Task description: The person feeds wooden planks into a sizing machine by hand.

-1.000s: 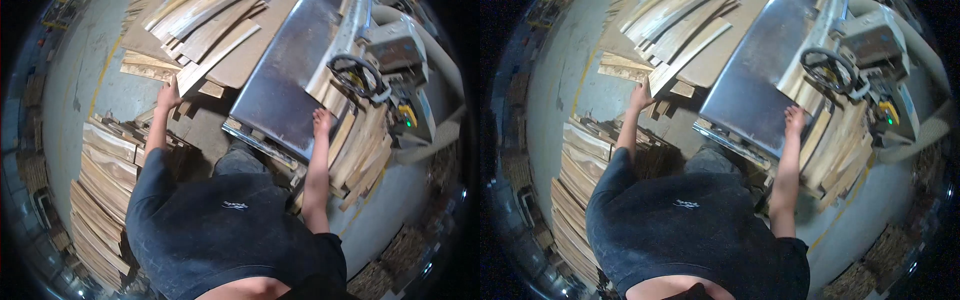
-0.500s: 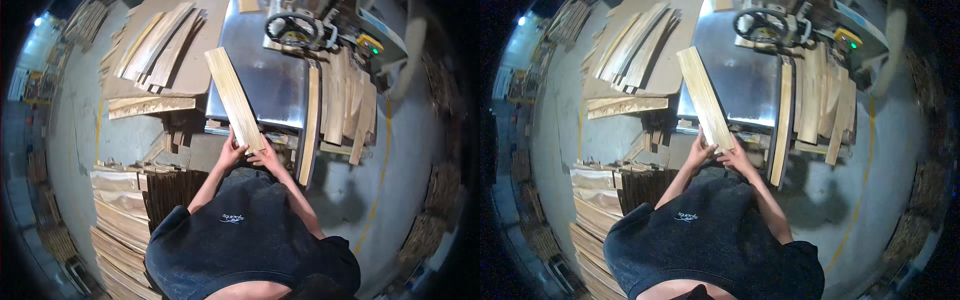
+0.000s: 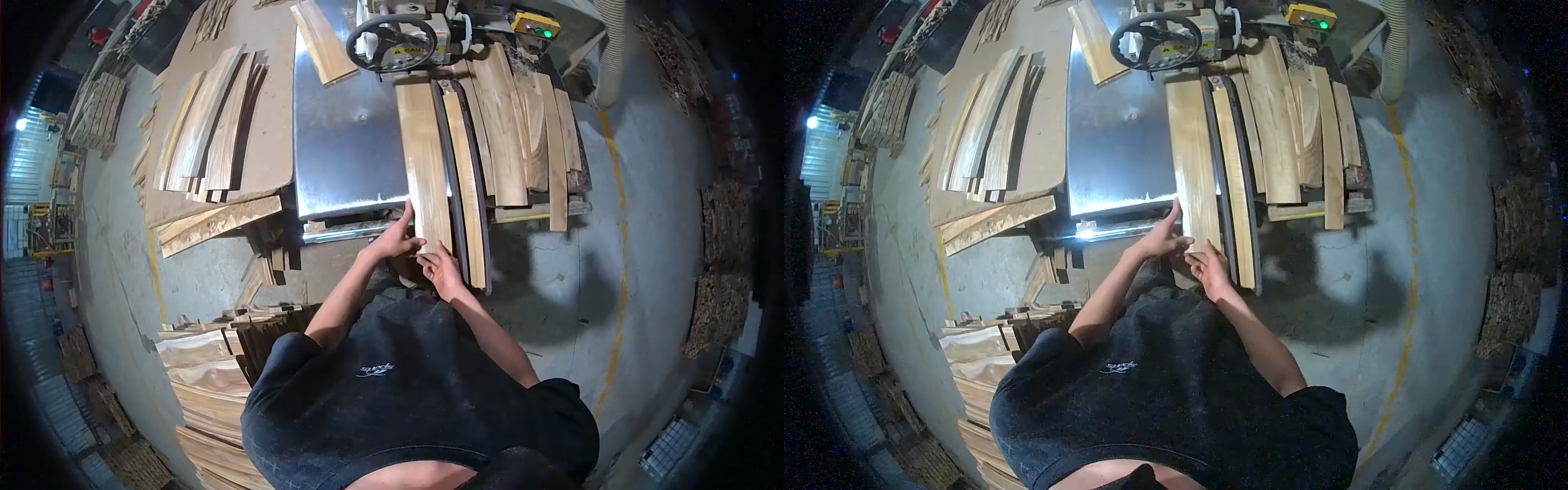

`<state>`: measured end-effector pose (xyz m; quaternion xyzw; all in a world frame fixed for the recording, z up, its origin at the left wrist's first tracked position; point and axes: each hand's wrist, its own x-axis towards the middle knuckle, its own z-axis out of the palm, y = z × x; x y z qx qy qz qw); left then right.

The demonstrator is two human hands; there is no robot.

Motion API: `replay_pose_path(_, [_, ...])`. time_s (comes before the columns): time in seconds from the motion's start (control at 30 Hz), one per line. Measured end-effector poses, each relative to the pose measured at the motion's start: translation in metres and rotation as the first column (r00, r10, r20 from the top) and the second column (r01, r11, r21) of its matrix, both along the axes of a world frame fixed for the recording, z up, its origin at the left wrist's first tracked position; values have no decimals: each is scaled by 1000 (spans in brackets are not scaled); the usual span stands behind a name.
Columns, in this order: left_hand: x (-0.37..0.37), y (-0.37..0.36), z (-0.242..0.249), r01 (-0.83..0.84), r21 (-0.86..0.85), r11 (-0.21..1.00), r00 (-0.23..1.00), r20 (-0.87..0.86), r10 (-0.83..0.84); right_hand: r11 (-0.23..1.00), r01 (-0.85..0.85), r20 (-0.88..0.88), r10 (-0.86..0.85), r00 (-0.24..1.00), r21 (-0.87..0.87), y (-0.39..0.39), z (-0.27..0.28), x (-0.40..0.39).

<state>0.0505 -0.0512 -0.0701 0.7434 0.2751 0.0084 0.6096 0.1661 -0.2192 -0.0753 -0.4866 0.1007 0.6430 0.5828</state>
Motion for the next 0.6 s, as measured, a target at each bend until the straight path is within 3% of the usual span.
replay_pose_path(0.03, [14, 8, 5, -8, -75, 997, 999, -34, 5, 994, -4, 4, 4, 1000, -110, 12, 14, -1])
replay_pose_path(0.07, [25, 17, 10, -13, -7, 1000, 999, -44, 13, 994, -18, 9, 19, 1000, -111, 22, 15, 3])
replay_pose_path(0.13, [41, 41, 73, -28, -188, 982, 961, -276, -25, 963, -85, 239, 149, 960, -258, 45, 10, 13])
replay_pose_path(0.17, [48, 54, 2, 9, 188, 982, 983, -181, 25, 967, -78, 235, 136, 962, -243, 61, 6, 19])
replay_pose_path(0.2, [53, 67, 23, -32, 15, 999, 985, -171, 34, 969, -19, 191, 68, 979, -248, 79, 8, 26])
replay_pose_path(0.3, [66, 119, 41, -122, 0, 993, 975, -186, 120, 952, 92, 83, -71, 994, -291, 131, 1, 46])
replay_pose_path(0.37, [71, 170, 53, -129, 8, 992, 989, -69, 130, 962, 135, 71, -121, 990, -238, 163, 2, 58])
replay_pose_path(0.4, [81, 203, -8, -394, 388, 833, 917, 223, 331, 964, 156, 87, -140, 986, -214, 180, 5, 64])
replay_pose_path(0.43, [88, 237, 5, -578, 389, 718, 810, 168, 561, 966, 151, 96, -133, 986, -208, 192, 7, 68])
replay_pose_path(0.47, [88, 270, 34, -655, 420, 628, 734, 159, 660, 954, 170, 114, -145, 983, -247, 199, 10, 68])
replay_pose_path(0.5, [98, 309, 13, -708, 597, 377, 613, 255, 748, 938, 193, 131, -161, 978, -287, 207, 11, 69])
replay_pose_path(0.57, [109, 360, 39, -742, 650, 164, 457, 312, 833, 939, 201, 110, -176, 978, -279, 222, 14, 75])
replay_pose_path(0.6, [112, 377, 38, -744, 647, 168, 458, 310, 833, 941, 203, 84, -187, 979, -271, 226, 13, 79])
